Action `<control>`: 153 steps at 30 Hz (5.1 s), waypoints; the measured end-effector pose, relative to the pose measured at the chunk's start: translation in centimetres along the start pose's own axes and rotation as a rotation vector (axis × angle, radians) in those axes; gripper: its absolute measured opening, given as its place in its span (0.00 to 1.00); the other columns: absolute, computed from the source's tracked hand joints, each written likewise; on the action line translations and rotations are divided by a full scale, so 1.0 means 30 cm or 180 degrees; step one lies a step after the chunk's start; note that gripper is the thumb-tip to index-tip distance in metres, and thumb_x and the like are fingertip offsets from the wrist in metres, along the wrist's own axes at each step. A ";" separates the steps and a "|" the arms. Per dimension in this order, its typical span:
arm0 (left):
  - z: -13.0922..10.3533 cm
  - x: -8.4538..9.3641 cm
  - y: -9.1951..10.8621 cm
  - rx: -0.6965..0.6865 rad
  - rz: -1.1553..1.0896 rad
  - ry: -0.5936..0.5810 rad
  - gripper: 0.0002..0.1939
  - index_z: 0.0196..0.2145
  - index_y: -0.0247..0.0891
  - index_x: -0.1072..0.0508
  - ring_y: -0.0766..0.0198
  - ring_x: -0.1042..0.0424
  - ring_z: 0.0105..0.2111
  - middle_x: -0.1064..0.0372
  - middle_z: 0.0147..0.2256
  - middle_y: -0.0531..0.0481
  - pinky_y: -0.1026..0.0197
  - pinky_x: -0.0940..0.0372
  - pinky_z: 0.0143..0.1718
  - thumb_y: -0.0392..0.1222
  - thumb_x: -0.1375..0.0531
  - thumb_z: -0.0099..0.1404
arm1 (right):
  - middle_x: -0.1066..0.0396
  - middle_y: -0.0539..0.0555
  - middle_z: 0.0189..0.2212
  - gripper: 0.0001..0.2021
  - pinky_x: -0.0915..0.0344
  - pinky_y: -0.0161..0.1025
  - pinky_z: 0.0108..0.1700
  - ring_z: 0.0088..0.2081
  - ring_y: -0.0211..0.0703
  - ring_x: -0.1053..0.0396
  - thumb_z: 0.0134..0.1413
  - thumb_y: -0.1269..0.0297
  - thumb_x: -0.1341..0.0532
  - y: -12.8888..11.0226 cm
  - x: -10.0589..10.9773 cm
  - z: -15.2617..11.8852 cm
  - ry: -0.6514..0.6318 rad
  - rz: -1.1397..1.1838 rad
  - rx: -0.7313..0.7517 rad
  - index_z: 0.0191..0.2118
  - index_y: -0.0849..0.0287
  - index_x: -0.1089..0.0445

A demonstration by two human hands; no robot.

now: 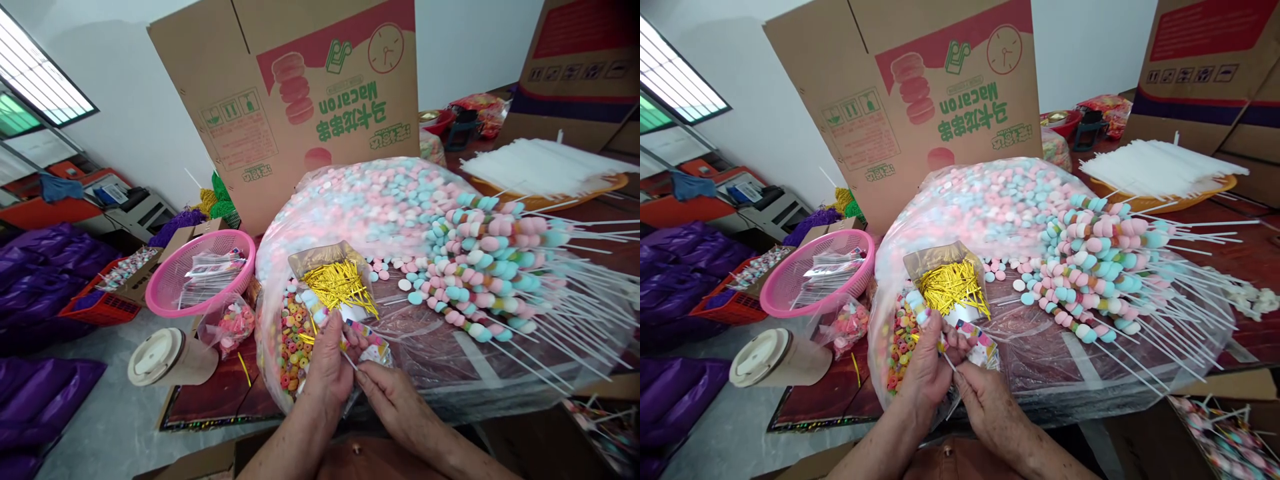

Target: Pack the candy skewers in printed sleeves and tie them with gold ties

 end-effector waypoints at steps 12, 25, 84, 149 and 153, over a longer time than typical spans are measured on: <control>0.066 0.059 0.224 -0.0258 0.0060 -0.0075 0.16 0.38 0.38 0.31 0.63 0.29 0.29 0.29 0.32 0.49 0.57 0.33 0.34 0.46 0.36 0.53 | 0.49 0.40 0.07 0.20 0.57 0.30 0.17 0.11 0.29 0.57 0.53 0.45 0.49 0.036 0.012 -0.025 -0.0886 0.1912 -0.0951 0.26 0.60 0.39; 0.050 0.042 0.232 -0.1445 0.0207 0.0335 0.11 0.24 0.36 0.37 0.73 0.38 0.17 0.41 0.15 0.61 0.63 0.33 0.29 0.38 0.35 0.51 | 0.36 0.51 0.19 0.15 0.49 0.34 0.26 0.22 0.37 0.41 0.59 0.63 0.54 0.007 0.048 -0.027 0.0483 -0.0974 0.0579 0.24 0.59 0.37; -0.114 0.057 0.030 -0.2738 0.6226 -0.1675 0.10 0.29 0.39 0.32 0.62 0.35 0.23 0.33 0.23 0.45 0.61 0.48 0.24 0.33 0.51 0.62 | 0.34 0.52 0.23 0.17 0.42 0.37 0.30 0.27 0.41 0.39 0.59 0.55 0.54 0.044 0.067 0.078 0.0337 -0.0229 0.0041 0.26 0.57 0.37; -0.137 0.290 0.197 -0.1168 0.3489 0.0653 0.10 0.28 0.37 0.29 0.66 0.35 0.22 0.35 0.22 0.53 0.65 0.40 0.24 0.45 0.44 0.57 | 0.31 0.60 0.33 0.12 0.43 0.40 0.42 0.41 0.47 0.36 0.55 0.70 0.51 0.011 0.037 0.508 -0.0191 -0.2421 0.0008 0.28 0.63 0.32; -0.114 0.311 0.184 -0.0345 0.1766 0.1173 0.12 0.26 0.36 0.30 0.68 0.35 0.18 0.36 0.20 0.57 0.68 0.45 0.18 0.47 0.37 0.46 | 0.31 0.60 0.30 0.10 0.44 0.40 0.38 0.37 0.47 0.36 0.51 0.73 0.46 0.036 0.002 0.553 -0.0139 -0.2852 0.0140 0.26 0.63 0.29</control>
Point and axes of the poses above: each hand's wrist, its own z-axis towards the middle knuckle, its own x-axis out of the back of the hand, y = z × x, the point moved 3 cm from there along z, towards the middle knuckle
